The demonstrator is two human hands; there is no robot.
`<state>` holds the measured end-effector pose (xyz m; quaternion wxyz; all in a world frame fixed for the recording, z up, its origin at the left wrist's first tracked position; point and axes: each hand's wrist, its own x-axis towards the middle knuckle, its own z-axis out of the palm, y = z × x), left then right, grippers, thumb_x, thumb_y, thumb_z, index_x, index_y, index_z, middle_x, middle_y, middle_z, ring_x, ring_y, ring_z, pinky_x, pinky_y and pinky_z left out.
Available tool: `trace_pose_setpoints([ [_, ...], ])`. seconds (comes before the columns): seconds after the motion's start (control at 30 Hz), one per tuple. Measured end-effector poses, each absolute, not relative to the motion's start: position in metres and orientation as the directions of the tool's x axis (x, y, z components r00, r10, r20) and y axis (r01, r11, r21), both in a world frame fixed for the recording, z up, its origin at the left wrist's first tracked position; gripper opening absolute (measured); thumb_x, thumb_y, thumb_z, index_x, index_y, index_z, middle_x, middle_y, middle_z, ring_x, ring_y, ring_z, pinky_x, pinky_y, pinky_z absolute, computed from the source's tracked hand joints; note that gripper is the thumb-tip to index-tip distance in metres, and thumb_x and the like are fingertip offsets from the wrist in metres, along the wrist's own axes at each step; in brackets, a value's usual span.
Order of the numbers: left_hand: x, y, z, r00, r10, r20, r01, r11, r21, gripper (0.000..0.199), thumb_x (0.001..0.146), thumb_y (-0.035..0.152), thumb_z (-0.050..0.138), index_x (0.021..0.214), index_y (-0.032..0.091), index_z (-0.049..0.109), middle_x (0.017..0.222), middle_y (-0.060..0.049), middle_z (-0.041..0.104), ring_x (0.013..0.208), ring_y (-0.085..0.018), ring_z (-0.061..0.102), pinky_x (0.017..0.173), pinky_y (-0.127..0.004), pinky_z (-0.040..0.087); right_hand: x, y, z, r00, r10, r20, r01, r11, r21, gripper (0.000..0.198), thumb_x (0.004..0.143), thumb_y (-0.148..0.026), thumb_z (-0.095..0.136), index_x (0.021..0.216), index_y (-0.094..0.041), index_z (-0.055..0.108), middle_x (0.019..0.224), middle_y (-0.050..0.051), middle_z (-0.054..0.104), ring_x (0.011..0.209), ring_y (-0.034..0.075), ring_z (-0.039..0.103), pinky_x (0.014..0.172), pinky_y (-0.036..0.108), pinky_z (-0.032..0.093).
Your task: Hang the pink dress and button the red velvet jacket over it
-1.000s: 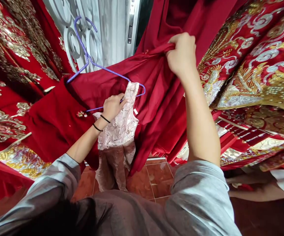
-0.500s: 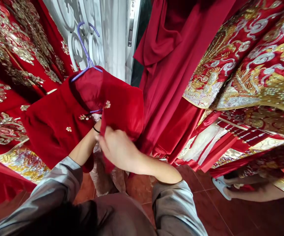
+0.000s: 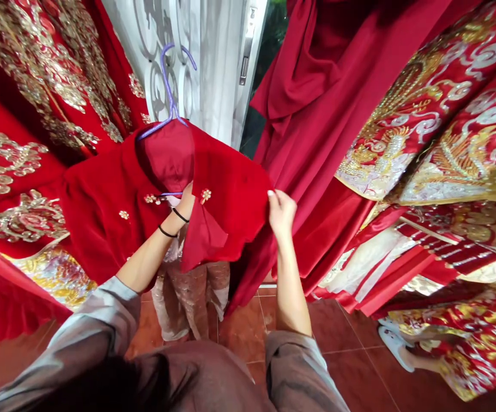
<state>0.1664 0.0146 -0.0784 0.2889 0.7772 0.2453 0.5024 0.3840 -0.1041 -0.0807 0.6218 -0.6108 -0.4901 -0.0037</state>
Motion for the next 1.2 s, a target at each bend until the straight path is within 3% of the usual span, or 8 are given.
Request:
trace_pose_setpoints([
  [0.1, 0.164, 0.004, -0.074, 0.384, 0.653, 0.653, 0.21, -0.75, 0.627, 0.013, 0.086, 0.023, 0.056, 0.078, 0.019, 0.065, 0.088, -0.008, 0.071, 0.092, -0.025, 0.068, 0.089, -0.039, 0.054, 0.381, -0.115, -0.096, 0.625, 0.465, 0.627, 0.556, 0.3, -0.776, 0.043, 0.08, -0.061, 0.046, 0.073, -0.018, 0.051, 0.068, 0.0, 0.047, 0.064, 0.013, 0.045, 0.068, 0.029, 0.046],
  [0.27, 0.136, -0.023, -0.054, 0.453, 0.527, 0.719, 0.381, -0.844, 0.378, 0.013, 0.086, 0.02, 0.055, 0.08, 0.016, 0.066, 0.089, -0.01, 0.072, 0.091, -0.025, 0.068, 0.087, -0.036, 0.053, 0.368, -0.112, -0.11, 0.434, 0.775, 0.459, 0.556, 0.171, -0.814, 0.051, 0.074, -0.067, 0.052, 0.057, -0.02, 0.045, 0.054, -0.001, 0.043, 0.053, 0.013, 0.041, 0.056, 0.031, 0.043],
  [0.47, 0.031, -0.047, -0.011, 0.021, 0.28, 0.96, 0.653, -0.731, 0.199, 0.029, 0.097, 0.032, 0.045, 0.11, 0.019, 0.068, 0.109, -0.007, 0.07, 0.108, -0.022, 0.06, 0.106, -0.04, 0.039, 0.37, -0.107, -0.04, 0.309, 0.563, 0.766, 0.781, 0.31, -0.542, 0.058, 0.081, -0.052, 0.06, 0.128, -0.018, 0.059, 0.124, 0.013, 0.065, 0.114, 0.025, 0.06, 0.1, 0.043, 0.047],
  [0.57, -0.004, -0.04, 0.001, 0.104, 0.408, 0.907, 0.69, -0.686, 0.23, 0.04, 0.1, 0.038, 0.036, 0.123, 0.019, 0.063, 0.122, -0.009, 0.066, 0.118, -0.025, 0.057, 0.108, -0.041, 0.037, 0.367, -0.085, -0.023, 0.093, 0.603, 0.792, 0.787, 0.443, -0.43, 0.055, 0.088, -0.058, 0.051, 0.125, -0.019, 0.06, 0.126, 0.011, 0.063, 0.118, 0.023, 0.058, 0.103, 0.041, 0.046],
  [0.73, -0.007, -0.012, 0.003, 0.219, 0.592, 0.776, 0.744, -0.616, 0.26, 0.052, 0.1, 0.049, 0.026, 0.115, 0.019, 0.066, 0.11, -0.013, 0.07, 0.108, -0.026, 0.063, 0.099, -0.041, 0.043, 0.371, -0.048, -0.06, 0.288, 0.712, 0.64, 0.585, 0.399, -0.707, 0.07, 0.076, -0.089, 0.033, 0.064, -0.021, 0.045, 0.058, 0.0, 0.047, 0.058, 0.014, 0.047, 0.059, 0.03, 0.045],
  [0.97, -0.009, 0.037, 0.03, 0.196, 0.786, 0.587, 0.764, -0.497, 0.411, 0.065, 0.092, 0.069, 0.029, 0.071, 0.019, 0.064, 0.07, -0.012, 0.064, 0.084, -0.03, 0.065, 0.084, -0.044, 0.049, 0.381, -0.042, -0.082, 0.363, 0.822, 0.438, 0.374, 0.302, -0.877, 0.082, 0.076, -0.09, 0.022, 0.093, -0.019, 0.06, 0.083, 0.009, 0.065, 0.08, 0.022, 0.063, 0.071, 0.036, 0.052],
  [1.03, -0.007, 0.022, 0.023, 0.133, 0.73, 0.67, 0.737, -0.525, 0.426, 0.059, 0.092, 0.066, 0.034, 0.086, 0.019, 0.067, 0.085, -0.013, 0.068, 0.096, -0.03, 0.064, 0.094, -0.045, 0.046, 0.375, -0.056, -0.076, 0.472, 0.717, 0.513, 0.517, 0.247, -0.82, 0.078, 0.081, -0.084, 0.027, 0.094, -0.016, 0.062, 0.086, 0.012, 0.066, 0.083, 0.024, 0.064, 0.079, 0.04, 0.052],
  [1.2, 0.038, -0.057, -0.057, -0.18, 0.378, 0.908, 0.759, -0.534, 0.372, 0.047, 0.091, 0.052, 0.047, 0.121, 0.018, 0.058, 0.123, -0.017, 0.062, 0.122, -0.031, 0.052, 0.112, -0.05, 0.031, 0.29, -0.115, -0.102, 0.532, 0.03, 0.846, 0.836, 0.137, -0.531, 0.042, 0.095, -0.046, 0.039, 0.111, -0.014, 0.06, 0.113, 0.019, 0.063, 0.112, 0.028, 0.058, 0.105, 0.05, 0.04],
])
